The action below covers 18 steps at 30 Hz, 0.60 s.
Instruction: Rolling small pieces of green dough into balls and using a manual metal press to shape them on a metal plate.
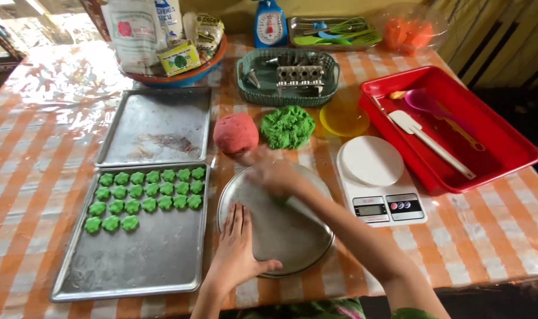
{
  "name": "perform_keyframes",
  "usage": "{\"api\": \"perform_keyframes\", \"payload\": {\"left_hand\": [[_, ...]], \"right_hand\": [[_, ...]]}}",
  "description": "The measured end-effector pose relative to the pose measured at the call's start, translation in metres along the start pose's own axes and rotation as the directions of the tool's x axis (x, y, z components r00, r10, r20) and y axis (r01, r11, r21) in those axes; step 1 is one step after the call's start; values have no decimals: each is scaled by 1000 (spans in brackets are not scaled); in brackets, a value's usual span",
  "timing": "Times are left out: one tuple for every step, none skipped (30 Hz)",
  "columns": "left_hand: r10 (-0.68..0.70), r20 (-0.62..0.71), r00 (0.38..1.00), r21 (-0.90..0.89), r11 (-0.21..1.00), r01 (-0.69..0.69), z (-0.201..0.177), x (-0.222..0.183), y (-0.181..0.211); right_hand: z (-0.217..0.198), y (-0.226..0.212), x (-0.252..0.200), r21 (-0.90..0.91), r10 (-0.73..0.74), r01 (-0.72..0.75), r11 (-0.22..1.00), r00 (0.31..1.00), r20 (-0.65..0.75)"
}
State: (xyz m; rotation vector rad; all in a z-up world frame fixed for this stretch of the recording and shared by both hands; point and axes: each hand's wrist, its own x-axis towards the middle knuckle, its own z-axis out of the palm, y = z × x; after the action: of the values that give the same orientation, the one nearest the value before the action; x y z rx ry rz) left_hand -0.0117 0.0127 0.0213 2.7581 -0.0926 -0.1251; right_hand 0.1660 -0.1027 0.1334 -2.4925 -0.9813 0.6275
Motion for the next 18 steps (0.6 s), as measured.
{"api": "perform_keyframes", "payload": {"left_hand": [[-6, 3, 1000, 4, 1000, 6, -3, 0, 2], [-17, 33, 999, -10, 1000, 17, -6, 0, 3], [-27, 68, 997, -25, 999, 29, -7, -2, 5], [-31, 76, 997, -23, 999, 33, -10, -2, 4], [-30, 59, 998, -37, 999, 32, -11, -2, 6], [-29, 41, 999, -50, 998, 31, -13, -2, 7], [-28, 48, 998, -57, 998, 30, -12, -2, 6], [1, 28, 1000, -40, 999, 1, -11, -3, 5], [30, 5, 1000, -21, 999, -29, -11, -4, 5], [31, 9, 999, -27, 999, -31, -11, -7, 6], [18, 44, 999, -13, 1000, -17, -14, -6, 7], [4, 80, 997, 1, 1000, -4, -17, -4, 8], [5, 70, 998, -2, 1000, -5, -16, -4, 9], [-1, 87, 996, 1, 1000, 1, -15, -4, 9], [-10, 107, 994, 9, 1000, 9, -15, -4, 8], [-11, 99, 995, 10, 1000, 10, -12, -1, 7], [-2, 17, 1000, 4, 1000, 1, -7, -1, 6], [8, -64, 998, -1, 1000, -8, -2, -1, 5]], "right_hand": [[23, 5, -3, 5, -4, 4, 1000, 1000, 3], [47, 9, -5, -263, -188, 147, 953, 972, -138], [74, 14, -9, -523, -389, 229, 821, 895, -218], [79, 17, -21, -515, -387, 231, 825, 896, -217], [84, 23, -35, -476, -367, 234, 848, 907, -208], [90, 28, -49, -436, -348, 236, 868, 916, -198], [99, 58, -39, -433, -341, 232, 871, 920, -193], [109, 88, -30, -643, -382, 115, 757, 877, -292], [118, 118, -21, -799, -445, -35, 601, 815, -371], [87, 102, -21, -799, -441, -35, 600, 819, -367], [51, 86, -17, -540, -143, -12, 842, 959, -245], [14, 69, -14, -220, 107, -105, 970, 994, -3], [10, 61, -5, -229, 105, -104, 968, 994, -7], [5, 52, 3, -151, 84, -74, 986, 994, 64], [2, 42, 13, -66, 53, -45, 997, 990, 133], [13, 29, 13, -72, 49, -40, 997, 990, 129], [27, 16, 13, -281, -39, 53, 958, 998, 53], [41, 3, 12, -482, -143, 125, 867, 990, -2]]}}
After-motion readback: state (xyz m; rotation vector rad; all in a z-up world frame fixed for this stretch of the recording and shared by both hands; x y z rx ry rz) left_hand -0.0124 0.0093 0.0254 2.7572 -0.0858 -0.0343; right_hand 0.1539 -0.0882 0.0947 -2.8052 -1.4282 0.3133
